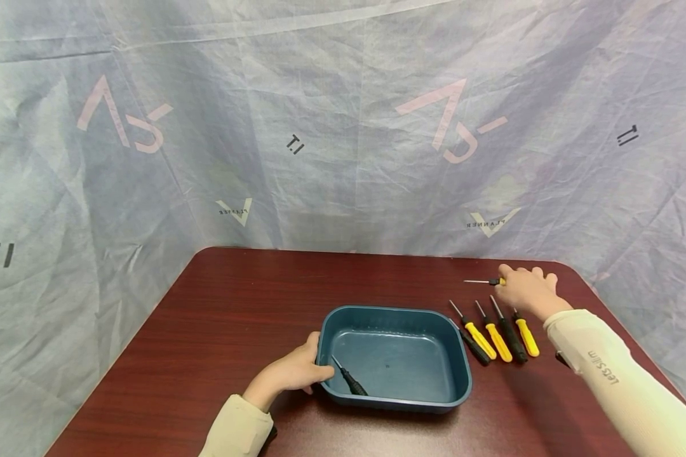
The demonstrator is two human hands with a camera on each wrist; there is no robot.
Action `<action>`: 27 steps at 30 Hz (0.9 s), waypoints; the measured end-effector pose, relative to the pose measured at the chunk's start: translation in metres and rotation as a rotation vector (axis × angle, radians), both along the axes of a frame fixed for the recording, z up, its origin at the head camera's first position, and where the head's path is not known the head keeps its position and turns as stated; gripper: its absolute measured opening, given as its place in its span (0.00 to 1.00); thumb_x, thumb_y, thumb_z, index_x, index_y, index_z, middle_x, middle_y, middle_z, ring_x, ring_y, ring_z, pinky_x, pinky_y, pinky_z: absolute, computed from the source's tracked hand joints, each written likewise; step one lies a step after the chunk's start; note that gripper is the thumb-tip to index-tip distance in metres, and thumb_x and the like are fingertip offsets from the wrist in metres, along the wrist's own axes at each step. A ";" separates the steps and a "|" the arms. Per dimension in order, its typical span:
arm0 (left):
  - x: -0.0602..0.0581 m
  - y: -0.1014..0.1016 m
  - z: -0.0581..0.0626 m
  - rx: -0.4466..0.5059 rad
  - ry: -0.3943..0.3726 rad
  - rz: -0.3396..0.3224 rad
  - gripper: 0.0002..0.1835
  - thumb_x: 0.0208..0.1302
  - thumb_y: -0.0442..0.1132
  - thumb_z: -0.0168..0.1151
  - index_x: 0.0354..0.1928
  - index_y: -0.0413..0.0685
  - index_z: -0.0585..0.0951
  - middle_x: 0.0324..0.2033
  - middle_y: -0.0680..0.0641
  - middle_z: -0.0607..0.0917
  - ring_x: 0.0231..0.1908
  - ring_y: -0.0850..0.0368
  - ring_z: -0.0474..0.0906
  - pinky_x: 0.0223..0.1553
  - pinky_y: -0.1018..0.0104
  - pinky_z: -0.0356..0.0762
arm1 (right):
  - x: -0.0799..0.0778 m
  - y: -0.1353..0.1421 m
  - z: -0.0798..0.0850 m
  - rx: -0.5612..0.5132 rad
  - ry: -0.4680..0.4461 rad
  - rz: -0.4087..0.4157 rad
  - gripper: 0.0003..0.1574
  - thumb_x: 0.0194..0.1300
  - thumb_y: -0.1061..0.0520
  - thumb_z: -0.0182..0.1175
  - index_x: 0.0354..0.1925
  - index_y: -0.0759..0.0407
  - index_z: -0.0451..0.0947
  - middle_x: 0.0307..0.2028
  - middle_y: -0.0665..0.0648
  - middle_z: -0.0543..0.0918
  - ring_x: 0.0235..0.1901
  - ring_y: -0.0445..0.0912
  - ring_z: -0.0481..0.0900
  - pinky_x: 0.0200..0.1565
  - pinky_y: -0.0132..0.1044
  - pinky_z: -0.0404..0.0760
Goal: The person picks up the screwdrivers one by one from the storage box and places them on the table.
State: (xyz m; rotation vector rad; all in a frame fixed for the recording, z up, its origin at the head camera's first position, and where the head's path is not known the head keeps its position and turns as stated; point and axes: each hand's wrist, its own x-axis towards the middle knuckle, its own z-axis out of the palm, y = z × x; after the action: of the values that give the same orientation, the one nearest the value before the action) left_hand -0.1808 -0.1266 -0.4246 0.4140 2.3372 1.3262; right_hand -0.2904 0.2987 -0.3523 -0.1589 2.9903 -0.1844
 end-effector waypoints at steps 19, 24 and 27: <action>-0.001 -0.001 0.000 0.009 0.000 -0.002 0.38 0.50 0.38 0.56 0.61 0.31 0.51 0.31 0.43 0.73 0.23 0.52 0.72 0.20 0.58 0.76 | -0.008 0.049 -0.011 -0.061 -0.130 -0.131 0.41 0.61 0.49 0.43 0.64 0.74 0.47 0.56 0.83 0.56 0.49 0.80 0.51 0.42 0.69 0.49; -0.001 0.000 0.001 0.006 0.000 -0.001 0.38 0.51 0.38 0.56 0.61 0.31 0.51 0.30 0.43 0.73 0.22 0.52 0.72 0.20 0.58 0.76 | -0.009 0.057 -0.016 -0.068 -0.133 -0.147 0.39 0.61 0.49 0.42 0.62 0.74 0.48 0.56 0.83 0.56 0.49 0.80 0.52 0.40 0.69 0.52; -0.001 0.000 0.001 0.005 0.002 -0.003 0.38 0.51 0.37 0.56 0.61 0.31 0.51 0.30 0.43 0.73 0.22 0.52 0.72 0.20 0.58 0.76 | -0.009 0.060 -0.017 -0.074 -0.142 -0.163 0.39 0.62 0.49 0.42 0.62 0.74 0.48 0.55 0.84 0.56 0.49 0.81 0.52 0.41 0.69 0.52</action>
State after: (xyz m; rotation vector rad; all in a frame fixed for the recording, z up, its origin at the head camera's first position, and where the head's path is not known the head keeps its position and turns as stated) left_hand -0.1817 -0.1262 -0.4232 0.4199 2.3344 1.3314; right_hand -0.2995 0.3591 -0.3694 0.0870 2.8548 -0.3101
